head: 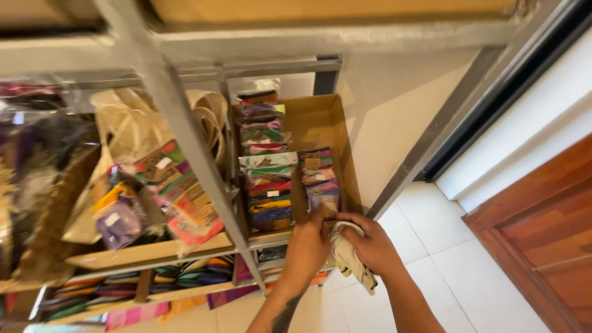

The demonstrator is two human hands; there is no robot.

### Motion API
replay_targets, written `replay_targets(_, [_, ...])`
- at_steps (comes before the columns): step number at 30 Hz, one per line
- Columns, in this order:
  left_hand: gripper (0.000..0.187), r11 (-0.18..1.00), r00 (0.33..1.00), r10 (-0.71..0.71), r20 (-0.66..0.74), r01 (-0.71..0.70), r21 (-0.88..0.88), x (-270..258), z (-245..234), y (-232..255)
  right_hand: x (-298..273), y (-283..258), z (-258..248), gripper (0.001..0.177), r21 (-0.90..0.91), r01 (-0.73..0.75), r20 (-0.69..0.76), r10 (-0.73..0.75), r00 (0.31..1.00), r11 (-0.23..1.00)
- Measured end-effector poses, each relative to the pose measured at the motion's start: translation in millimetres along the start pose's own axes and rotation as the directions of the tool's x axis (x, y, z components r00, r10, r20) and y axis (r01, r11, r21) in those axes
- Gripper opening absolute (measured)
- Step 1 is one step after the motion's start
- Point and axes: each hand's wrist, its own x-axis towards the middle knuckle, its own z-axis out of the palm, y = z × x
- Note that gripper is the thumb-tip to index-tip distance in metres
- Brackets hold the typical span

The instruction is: The person wipes a metal shelving unit with a white cloth, cleaning the surface and the edges of cardboard boxes. They then pick up and wipe several packaged decorative items, including small woven baskets and floral wreaths, before placing them back on the shelf.

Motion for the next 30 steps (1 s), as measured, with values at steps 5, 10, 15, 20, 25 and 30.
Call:
replay_targets(5, [0.029, 0.858, 0.973, -0.2, -0.112, 0.118, -0.501, -65.1, -23.9, -2.2, -45.2, 28.3, 58.0, 0.036, 0.534, 0.047, 0.02, -0.068, 0.997, 0.845])
replay_targets(10, [0.031, 0.51, 0.849, -0.521, -0.088, 0.227, -0.83, -120.5, -68.1, -42.8, -116.7, -0.9, 145.9, 0.048, 0.409, -0.031, 0.298, -0.102, 0.949, 0.912])
replay_targets(15, [0.045, 0.675, 0.816, -0.459, -0.351, 0.064, -0.735, -172.0, -128.8, -31.8, -98.1, -19.8, 222.8, 0.049, 0.425, 0.351, 0.294, -0.494, 0.819, 0.835])
replay_targets(20, [0.045, 0.836, 0.777, -0.298, -0.555, -0.069, -0.545, -195.5, -194.8, -50.1, -88.9, -79.8, 262.7, 0.041, 0.43, 0.237, 0.338, -0.4, 0.852, 0.871])
replay_targets(25, [0.032, 0.737, 0.463, -0.527, -0.713, -0.169, -0.655, -186.4, -294.2, -126.7, -112.9, -159.3, 282.3, 0.064, 0.597, 0.234, 0.372, -0.523, 0.767, 0.768])
replay_targets(30, [0.046, 0.732, 0.201, -0.595, -0.778, -0.263, -0.628, -160.9, -389.5, -189.7, -98.5, -178.6, 314.4, 0.049, 0.713, -0.114, 0.538, -0.435, 0.722, 0.692])
